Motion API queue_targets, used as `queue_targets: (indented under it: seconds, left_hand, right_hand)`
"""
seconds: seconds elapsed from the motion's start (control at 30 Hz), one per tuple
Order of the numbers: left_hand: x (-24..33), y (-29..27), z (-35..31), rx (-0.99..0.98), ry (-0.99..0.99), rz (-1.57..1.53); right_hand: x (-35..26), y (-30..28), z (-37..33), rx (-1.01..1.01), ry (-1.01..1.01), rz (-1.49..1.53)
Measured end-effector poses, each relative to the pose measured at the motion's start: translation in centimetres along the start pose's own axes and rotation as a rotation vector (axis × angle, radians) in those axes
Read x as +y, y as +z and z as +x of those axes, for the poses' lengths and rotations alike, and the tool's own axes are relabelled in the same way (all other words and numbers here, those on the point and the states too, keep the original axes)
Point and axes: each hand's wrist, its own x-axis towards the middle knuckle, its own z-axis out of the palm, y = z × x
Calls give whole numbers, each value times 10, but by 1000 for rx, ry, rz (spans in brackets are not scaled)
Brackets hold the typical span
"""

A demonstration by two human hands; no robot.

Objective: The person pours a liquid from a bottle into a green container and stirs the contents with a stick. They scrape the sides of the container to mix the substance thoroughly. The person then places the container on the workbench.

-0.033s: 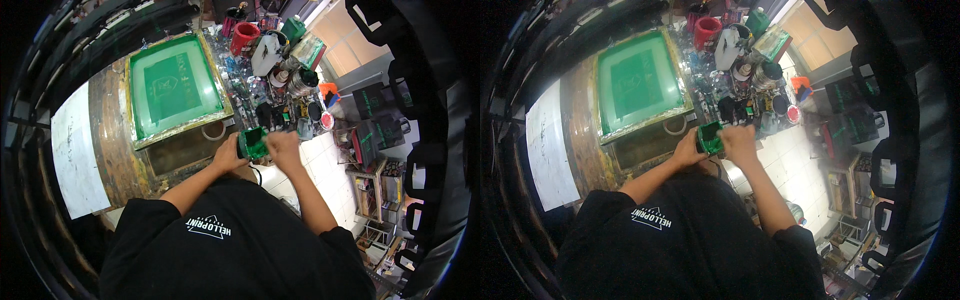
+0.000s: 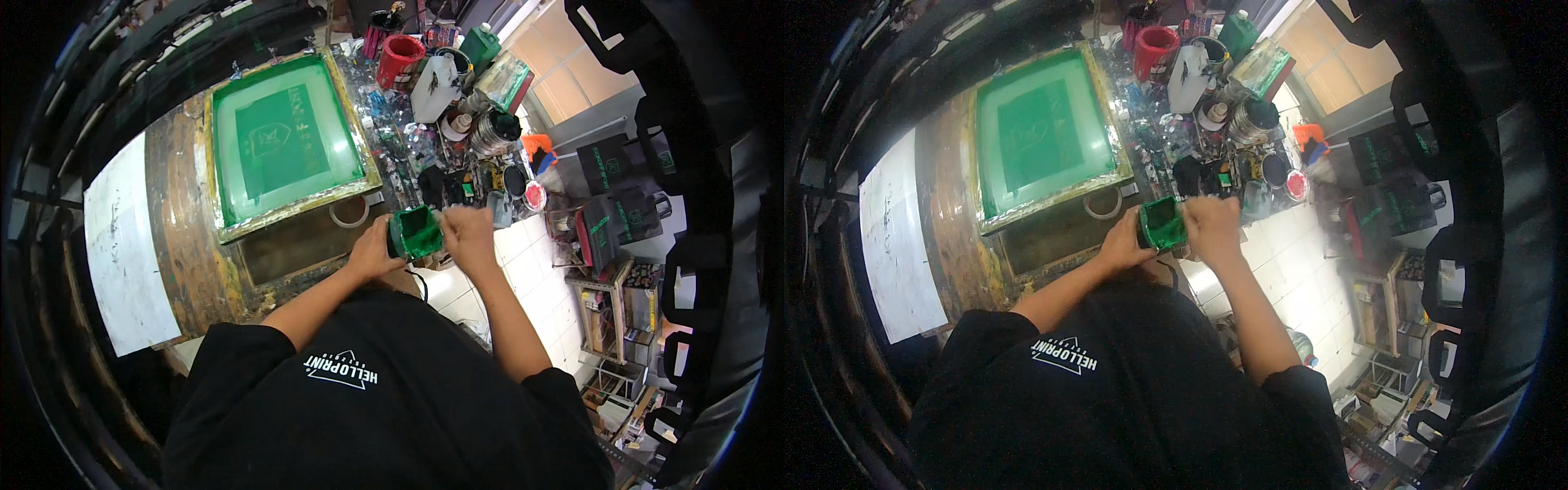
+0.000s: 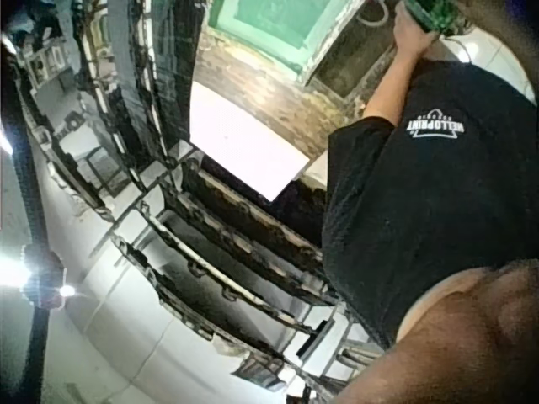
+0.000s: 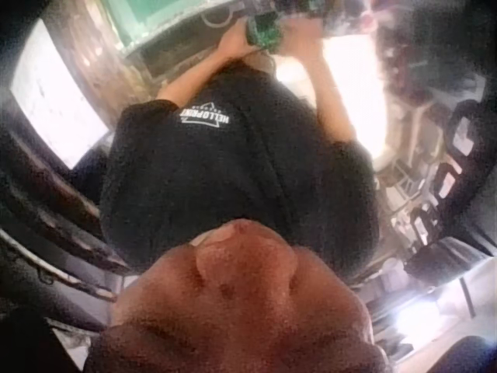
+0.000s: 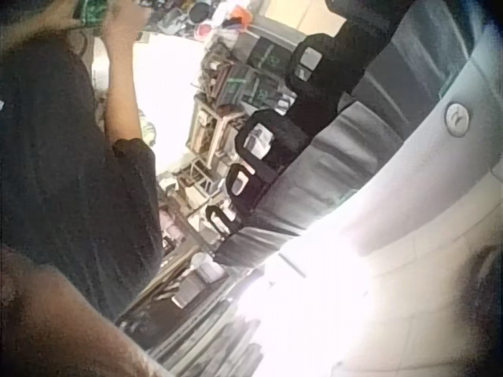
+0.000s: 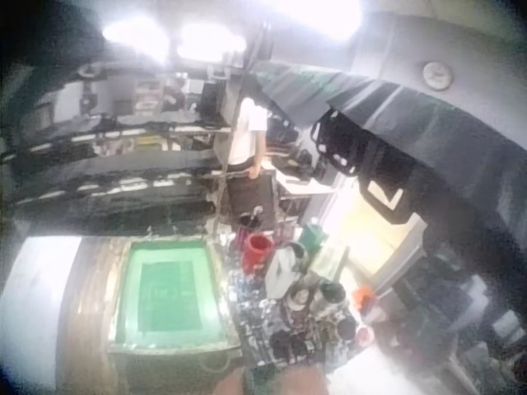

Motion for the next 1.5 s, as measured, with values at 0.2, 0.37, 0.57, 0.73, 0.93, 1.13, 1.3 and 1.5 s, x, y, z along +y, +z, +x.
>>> queue_targets:
  seconds: [0.2, 0.37, 0.57, 0.73, 0.93, 1.13, 1.3, 1.5]
  left_hand:
    - [-2, 5, 2, 7, -3, -23]
    - [4, 1, 2, 7, -33, -22]
    - [7, -3, 3, -38, -62, -15]
    - [3, -4, 3, -41, 3, -16]
    - [10, -13, 2, -56, 84, -93]
    - [5, -14, 4, -104, 66, -127]
    - [4, -7, 7, -71, 124, -159]
    - [17, -9, 10, -30, 95, -205]
  right_hand:
    - [-4, 23, -7, 57, -269, 71]
    - [-2, 1, 5, 15, -60, 32]
    - [-6, 33, -4, -6, -280, 101]
    - [-8, 8, 3, 112, -41, 27]
    - [-24, 29, -19, 55, -48, -83]
    - [-39, 24, -32, 136, 94, -158]
    - [-49, 20, -45, 52, 191, -286]
    - [-36, -29, -54, 220, 464, -119]
